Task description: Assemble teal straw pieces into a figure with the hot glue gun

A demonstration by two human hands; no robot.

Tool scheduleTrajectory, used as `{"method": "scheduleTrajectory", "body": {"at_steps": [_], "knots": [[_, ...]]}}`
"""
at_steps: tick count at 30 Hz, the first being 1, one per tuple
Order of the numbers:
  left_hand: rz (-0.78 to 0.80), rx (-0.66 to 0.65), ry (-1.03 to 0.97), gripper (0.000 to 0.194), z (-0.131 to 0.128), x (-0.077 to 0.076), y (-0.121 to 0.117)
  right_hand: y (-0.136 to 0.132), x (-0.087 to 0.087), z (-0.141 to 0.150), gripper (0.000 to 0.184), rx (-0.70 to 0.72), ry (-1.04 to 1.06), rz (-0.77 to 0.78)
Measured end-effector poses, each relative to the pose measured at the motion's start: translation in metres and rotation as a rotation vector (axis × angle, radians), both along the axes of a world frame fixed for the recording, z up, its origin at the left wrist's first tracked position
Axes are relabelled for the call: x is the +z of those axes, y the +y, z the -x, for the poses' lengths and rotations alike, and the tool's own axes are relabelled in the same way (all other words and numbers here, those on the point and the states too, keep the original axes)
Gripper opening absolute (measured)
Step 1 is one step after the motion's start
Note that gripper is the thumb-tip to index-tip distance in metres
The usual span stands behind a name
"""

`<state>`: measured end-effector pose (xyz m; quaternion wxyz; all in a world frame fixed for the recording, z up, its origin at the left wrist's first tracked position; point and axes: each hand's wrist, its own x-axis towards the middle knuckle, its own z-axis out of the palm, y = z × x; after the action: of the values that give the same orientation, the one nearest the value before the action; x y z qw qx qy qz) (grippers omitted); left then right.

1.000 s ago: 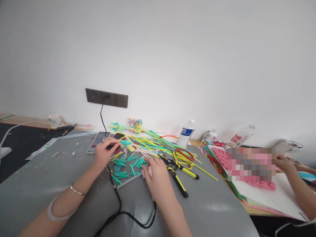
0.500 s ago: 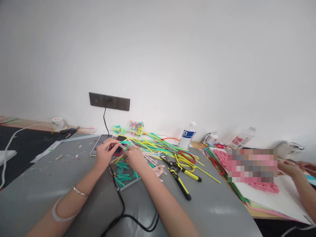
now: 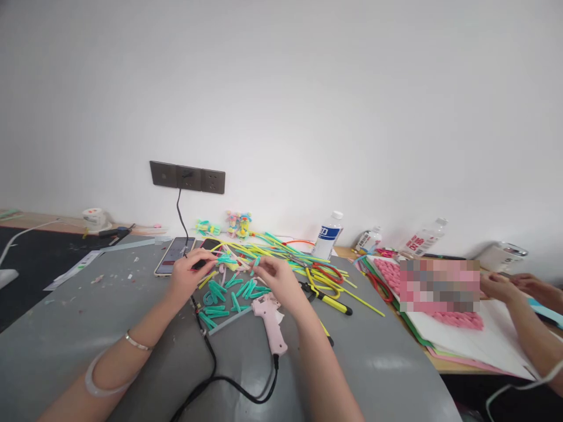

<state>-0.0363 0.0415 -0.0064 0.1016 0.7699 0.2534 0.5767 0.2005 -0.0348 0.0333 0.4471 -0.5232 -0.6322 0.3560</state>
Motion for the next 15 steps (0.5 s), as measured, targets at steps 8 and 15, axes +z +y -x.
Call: {"method": "scheduleTrajectory", "body": {"at_steps": [8,15], "knots": [[-0.004,-0.090,0.061,0.010,-0.003,-0.007,0.000,0.005,0.001,-0.022,0.042,-0.040,0.120,0.091],[-0.027,-0.118,0.105,0.011,-0.004,-0.007,-0.001,0.005,0.004,-0.025,0.038,-0.095,0.095,0.111]]}}
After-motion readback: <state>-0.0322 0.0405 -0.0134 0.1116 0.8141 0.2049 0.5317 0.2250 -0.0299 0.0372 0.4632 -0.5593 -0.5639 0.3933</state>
